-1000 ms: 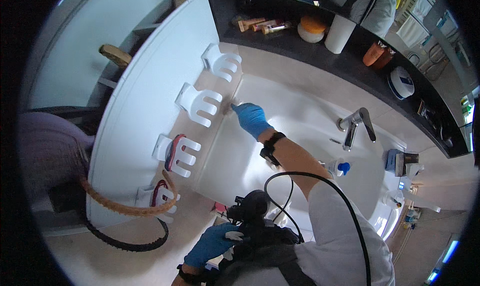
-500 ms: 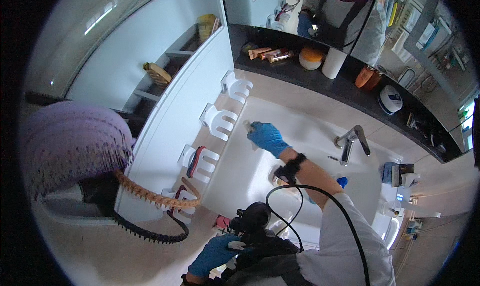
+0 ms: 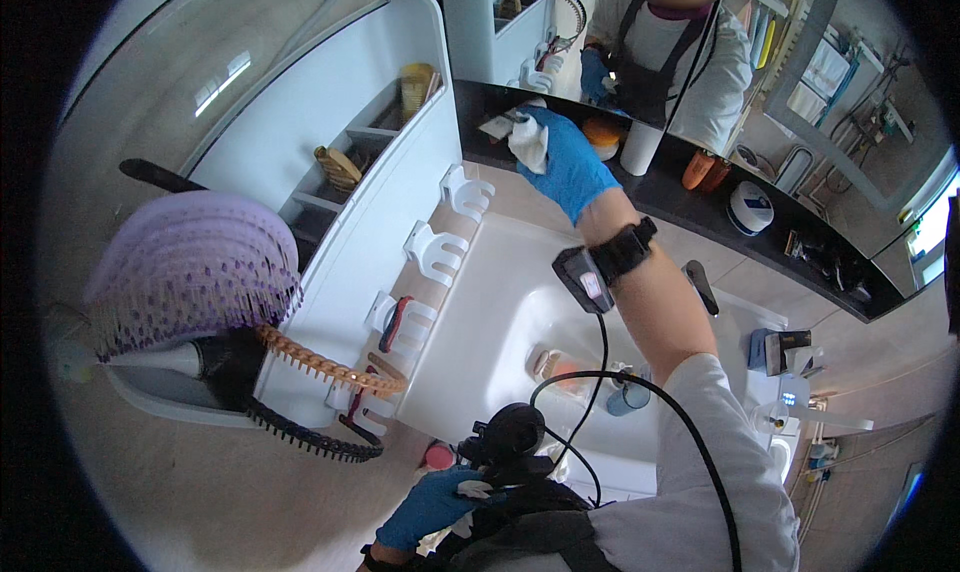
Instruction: The person wipes a white countertop with a cloth, then picks up a black electronic device with attached cables and wipes it thoroughly. The person continues to wipe the device and its cables over the sink area.
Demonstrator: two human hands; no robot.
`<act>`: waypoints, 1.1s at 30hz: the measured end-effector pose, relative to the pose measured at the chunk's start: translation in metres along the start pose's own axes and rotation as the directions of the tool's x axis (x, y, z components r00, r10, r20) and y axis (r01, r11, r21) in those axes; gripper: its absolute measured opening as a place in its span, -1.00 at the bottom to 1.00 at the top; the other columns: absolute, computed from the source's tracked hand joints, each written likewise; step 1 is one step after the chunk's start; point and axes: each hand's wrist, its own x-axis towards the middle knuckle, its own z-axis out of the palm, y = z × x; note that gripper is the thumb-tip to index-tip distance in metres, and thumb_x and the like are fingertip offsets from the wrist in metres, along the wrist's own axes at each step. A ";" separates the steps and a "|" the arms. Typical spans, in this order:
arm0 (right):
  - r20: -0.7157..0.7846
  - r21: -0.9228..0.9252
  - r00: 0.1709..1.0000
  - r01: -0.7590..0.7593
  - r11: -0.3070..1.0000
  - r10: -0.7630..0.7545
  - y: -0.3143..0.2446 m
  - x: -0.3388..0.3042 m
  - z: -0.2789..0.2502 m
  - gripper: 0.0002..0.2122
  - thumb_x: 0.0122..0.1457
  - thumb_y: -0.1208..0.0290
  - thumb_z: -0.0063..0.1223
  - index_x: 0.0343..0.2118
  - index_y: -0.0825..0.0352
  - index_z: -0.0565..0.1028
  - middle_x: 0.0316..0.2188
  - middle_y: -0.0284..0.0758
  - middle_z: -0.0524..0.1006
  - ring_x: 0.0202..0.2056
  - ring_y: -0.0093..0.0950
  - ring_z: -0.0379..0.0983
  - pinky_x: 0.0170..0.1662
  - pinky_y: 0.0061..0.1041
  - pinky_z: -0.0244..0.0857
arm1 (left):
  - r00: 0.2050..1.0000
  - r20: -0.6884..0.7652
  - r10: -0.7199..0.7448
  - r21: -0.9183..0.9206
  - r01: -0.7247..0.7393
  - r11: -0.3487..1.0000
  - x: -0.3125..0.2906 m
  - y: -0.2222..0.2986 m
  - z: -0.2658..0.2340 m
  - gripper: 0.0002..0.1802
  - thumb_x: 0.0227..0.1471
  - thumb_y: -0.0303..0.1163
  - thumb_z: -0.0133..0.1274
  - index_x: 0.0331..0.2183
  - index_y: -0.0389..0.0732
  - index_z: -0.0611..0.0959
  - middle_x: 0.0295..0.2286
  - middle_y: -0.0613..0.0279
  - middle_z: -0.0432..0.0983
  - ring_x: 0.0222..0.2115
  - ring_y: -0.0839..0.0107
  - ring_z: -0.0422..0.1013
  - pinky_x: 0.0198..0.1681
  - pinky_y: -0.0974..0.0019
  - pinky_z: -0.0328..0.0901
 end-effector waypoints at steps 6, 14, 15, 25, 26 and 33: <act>0.100 -0.208 0.994 0.073 0.975 -0.053 0.039 0.026 -0.007 -0.71 -0.04 0.54 0.12 -0.22 0.33 0.36 -0.33 -0.27 0.46 -0.33 -0.43 0.43 -0.30 -0.54 0.34 | 0.999 -0.024 0.025 -0.002 -0.025 1.000 -0.003 0.001 -0.002 -0.65 -0.05 -0.30 0.11 -0.19 -0.22 0.56 -0.29 0.10 0.53 -0.27 0.29 0.46 -0.16 0.33 0.32; 0.240 -0.274 0.954 0.244 0.930 -0.180 0.003 -0.034 -0.028 -0.66 -0.06 0.55 0.14 -0.17 0.32 0.36 -0.33 -0.30 0.49 -0.29 -0.48 0.43 -0.22 -0.57 0.33 | 1.000 -0.011 -0.025 0.006 0.025 1.000 0.001 -0.009 -0.005 -0.63 -0.06 -0.26 0.12 -0.18 -0.22 0.56 -0.28 0.10 0.52 -0.27 0.26 0.47 -0.18 0.31 0.33; 0.209 -0.300 0.946 0.303 0.904 -0.248 -0.002 -0.049 -0.029 -0.74 -0.01 0.53 0.12 -0.22 0.31 0.39 -0.34 -0.32 0.52 -0.26 -0.52 0.43 -0.21 -0.58 0.35 | 1.000 0.005 -0.018 0.023 0.018 1.000 0.003 -0.011 -0.005 -0.62 -0.06 -0.26 0.13 -0.18 -0.22 0.55 -0.28 0.09 0.52 -0.26 0.26 0.47 -0.18 0.31 0.33; 0.264 -0.311 0.820 -0.426 0.850 0.508 0.010 -0.104 -0.049 -0.67 0.13 0.18 -0.10 -0.39 0.36 0.57 -0.41 -0.31 0.55 -0.42 -0.55 0.45 -0.34 -0.65 0.31 | 0.993 0.091 0.077 0.020 -0.079 0.997 0.011 0.004 -0.002 -0.69 -0.04 -0.34 0.10 -0.22 -0.26 0.56 -0.26 0.06 0.51 -0.25 0.25 0.45 -0.17 0.33 0.33; 0.303 -0.368 0.815 -0.378 0.850 0.493 0.030 -0.116 -0.041 -0.67 0.13 0.17 -0.10 -0.38 0.36 0.57 -0.45 -0.33 0.55 -0.46 -0.55 0.44 -0.38 -0.65 0.31 | 0.989 0.091 0.116 0.030 -0.119 0.992 0.011 0.004 -0.002 -0.71 -0.04 -0.35 0.10 -0.23 -0.25 0.57 -0.26 0.06 0.51 -0.25 0.25 0.45 -0.17 0.33 0.32; 0.295 -0.120 0.473 -0.844 0.523 0.830 0.188 -0.188 0.058 -0.65 0.08 0.08 -0.04 -0.41 0.32 0.55 -0.57 -0.35 0.52 -0.61 -0.53 0.39 -0.65 -0.60 0.17 | 0.994 0.066 0.091 -0.003 -0.091 0.996 0.011 0.002 0.003 -0.69 -0.05 -0.34 0.11 -0.21 -0.21 0.58 -0.24 0.08 0.50 -0.24 0.25 0.44 -0.16 0.32 0.32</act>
